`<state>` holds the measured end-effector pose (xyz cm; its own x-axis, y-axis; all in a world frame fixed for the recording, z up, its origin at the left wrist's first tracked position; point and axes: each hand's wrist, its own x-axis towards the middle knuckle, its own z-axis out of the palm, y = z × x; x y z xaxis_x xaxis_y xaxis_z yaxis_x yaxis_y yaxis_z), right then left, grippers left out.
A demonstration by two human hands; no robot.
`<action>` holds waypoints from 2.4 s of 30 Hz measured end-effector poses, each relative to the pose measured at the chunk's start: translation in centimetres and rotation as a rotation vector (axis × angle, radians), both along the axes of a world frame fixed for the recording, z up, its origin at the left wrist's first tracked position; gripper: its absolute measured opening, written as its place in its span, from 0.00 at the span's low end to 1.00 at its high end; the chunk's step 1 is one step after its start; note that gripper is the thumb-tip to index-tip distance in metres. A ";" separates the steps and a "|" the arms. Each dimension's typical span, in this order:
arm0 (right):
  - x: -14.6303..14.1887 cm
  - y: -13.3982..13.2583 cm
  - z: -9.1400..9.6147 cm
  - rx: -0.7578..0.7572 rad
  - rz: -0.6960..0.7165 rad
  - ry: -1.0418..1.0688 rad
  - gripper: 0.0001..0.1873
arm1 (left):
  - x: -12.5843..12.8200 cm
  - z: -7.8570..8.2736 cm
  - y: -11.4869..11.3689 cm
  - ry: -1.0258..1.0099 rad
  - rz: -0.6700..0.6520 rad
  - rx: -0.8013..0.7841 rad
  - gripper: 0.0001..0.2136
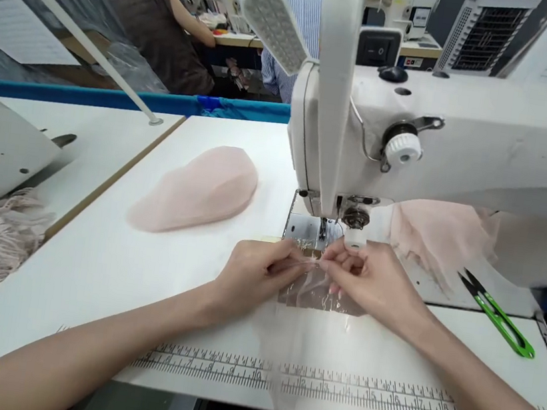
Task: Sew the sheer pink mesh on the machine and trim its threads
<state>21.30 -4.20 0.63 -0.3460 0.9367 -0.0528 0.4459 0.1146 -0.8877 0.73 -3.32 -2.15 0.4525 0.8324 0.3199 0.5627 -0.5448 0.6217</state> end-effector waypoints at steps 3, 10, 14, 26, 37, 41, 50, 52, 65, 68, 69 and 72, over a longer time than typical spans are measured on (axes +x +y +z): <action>-0.1 -0.7 -1.1 0.328 0.033 -0.070 0.04 | -0.3 -0.5 -0.2 0.046 0.006 0.103 0.10; -0.2 -1.1 -2.0 0.581 0.097 -0.175 0.05 | -0.4 -0.7 -0.4 0.078 -0.010 0.122 0.09; -0.4 -1.2 -1.8 0.573 0.103 -0.184 0.04 | -0.4 -0.6 -0.4 0.071 -0.018 0.097 0.09; -0.6 -1.2 -2.0 0.766 0.104 -0.138 0.07 | -0.7 -0.5 -0.3 0.019 -0.111 0.391 0.09; 0.6 -1.6 -0.3 1.556 0.354 -0.453 0.06 | -0.1 -0.3 -0.9 -0.014 -0.135 0.531 0.14; 0.6 -1.7 0.0 1.635 0.368 -0.484 0.05 | -0.2 -0.2 -0.8 -0.039 -0.175 0.603 0.05; 0.7 -2.1 -0.1 1.530 0.370 -0.407 0.04 | -0.1 0.7 -1.6 -0.068 -0.144 0.327 0.05; 0.6 -1.9 -0.6 1.303 0.314 -0.319 0.05 | -0.2 1.3 -1.6 -0.012 -0.174 0.028 0.07; -0.3 1.1 -2.8 0.393 -0.024 -0.446 0.10 | 0.4 0.1 -0.8 0.352 0.003 0.455 0.12; -0.3 1.3 -3.0 0.455 -0.026 -0.515 0.13 | 0.2 -0.1 -1.3 0.383 -0.060 0.623 0.05; -0.2 1.3 -3.0 0.493 -0.025 -0.535 0.13 | 0.1 -0.1 -1.5 0.407 -0.074 0.653 0.06; 0.1 1.2 -2.9 0.675 -0.014 -0.615 0.14 | 0.0 -0.1 -1.7 0.466 -0.092 0.656 0.09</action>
<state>21.38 -3.03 -2.28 -0.4268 0.8396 0.3362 0.8233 0.5145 -0.2396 0.70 -5.05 -2.30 0.7172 0.4936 0.4919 0.6203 -0.7739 -0.1277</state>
